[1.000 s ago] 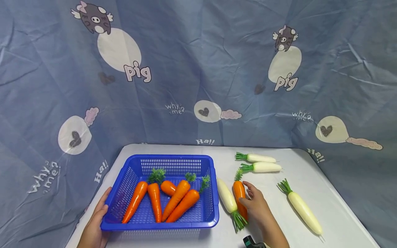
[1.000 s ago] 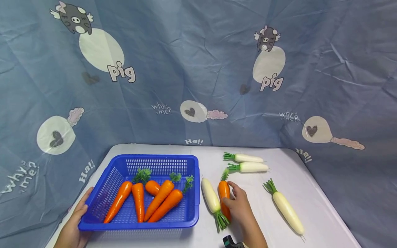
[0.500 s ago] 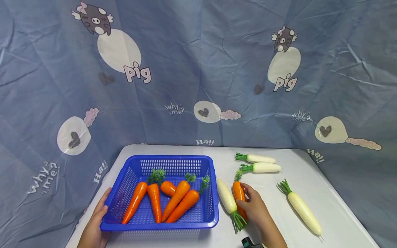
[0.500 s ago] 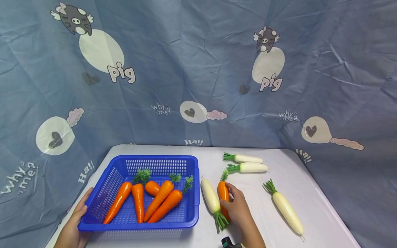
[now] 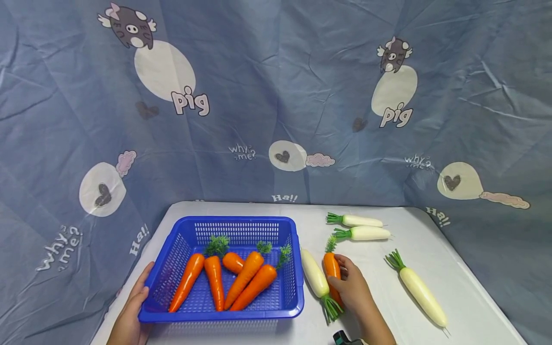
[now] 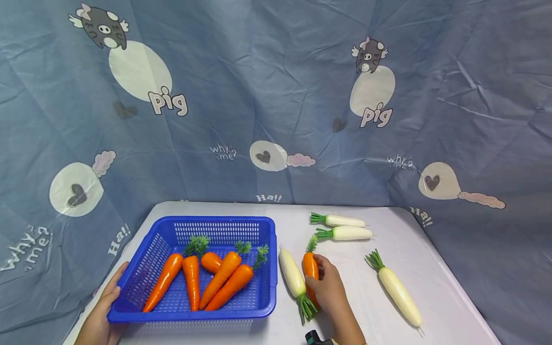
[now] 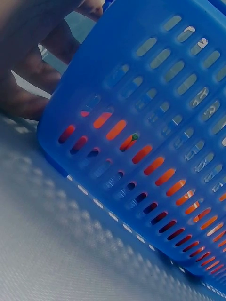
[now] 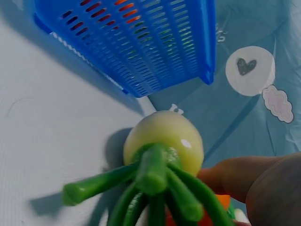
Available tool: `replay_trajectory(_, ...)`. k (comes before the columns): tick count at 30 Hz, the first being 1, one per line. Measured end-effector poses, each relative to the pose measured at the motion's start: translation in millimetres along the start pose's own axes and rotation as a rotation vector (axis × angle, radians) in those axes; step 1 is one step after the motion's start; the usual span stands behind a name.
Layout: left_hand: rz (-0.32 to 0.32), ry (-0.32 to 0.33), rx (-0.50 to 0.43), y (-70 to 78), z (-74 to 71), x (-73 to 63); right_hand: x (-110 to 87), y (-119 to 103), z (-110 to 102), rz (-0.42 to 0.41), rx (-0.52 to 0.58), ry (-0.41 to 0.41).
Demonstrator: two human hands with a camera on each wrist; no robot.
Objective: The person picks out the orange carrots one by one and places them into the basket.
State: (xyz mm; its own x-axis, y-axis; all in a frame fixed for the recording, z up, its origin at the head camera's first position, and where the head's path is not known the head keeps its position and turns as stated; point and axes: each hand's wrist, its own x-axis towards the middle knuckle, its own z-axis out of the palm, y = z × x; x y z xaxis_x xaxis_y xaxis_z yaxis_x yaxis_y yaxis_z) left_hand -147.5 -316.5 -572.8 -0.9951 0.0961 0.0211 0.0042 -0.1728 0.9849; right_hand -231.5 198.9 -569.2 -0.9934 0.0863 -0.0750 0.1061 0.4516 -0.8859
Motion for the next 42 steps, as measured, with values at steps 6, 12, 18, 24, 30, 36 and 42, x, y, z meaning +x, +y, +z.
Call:
replay_trajectory(6,0.001,0.007,0.004,0.3,-0.7,0.7,2.2,2.3,4.4,-0.018,-0.018,0.031)
replay_trajectory(12,0.018,0.003,0.002,-0.2,-0.5,0.4,2.3,2.8,5.0,-0.027,-0.046,0.043)
replay_trajectory(18,0.011,0.018,0.011,0.0,1.1,0.6,1.9,2.7,5.0,-0.002,-0.068,0.061)
replay_trajectory(24,0.018,0.016,0.007,0.7,1.6,-0.1,0.4,1.0,3.5,0.044,-0.064,0.085)
replay_trajectory(30,0.001,0.028,0.018,0.9,2.2,-0.5,-1.4,-0.6,1.4,0.066,-0.042,0.092)
replay_trajectory(36,-0.019,0.035,0.022,1.1,2.4,-0.9,-3.0,-2.4,-1.5,0.083,-0.009,0.117)
replay_trajectory(42,-0.030,0.037,0.016,1.6,3.0,-1.0,-4.7,-5.3,-3.6,0.107,0.029,0.122)
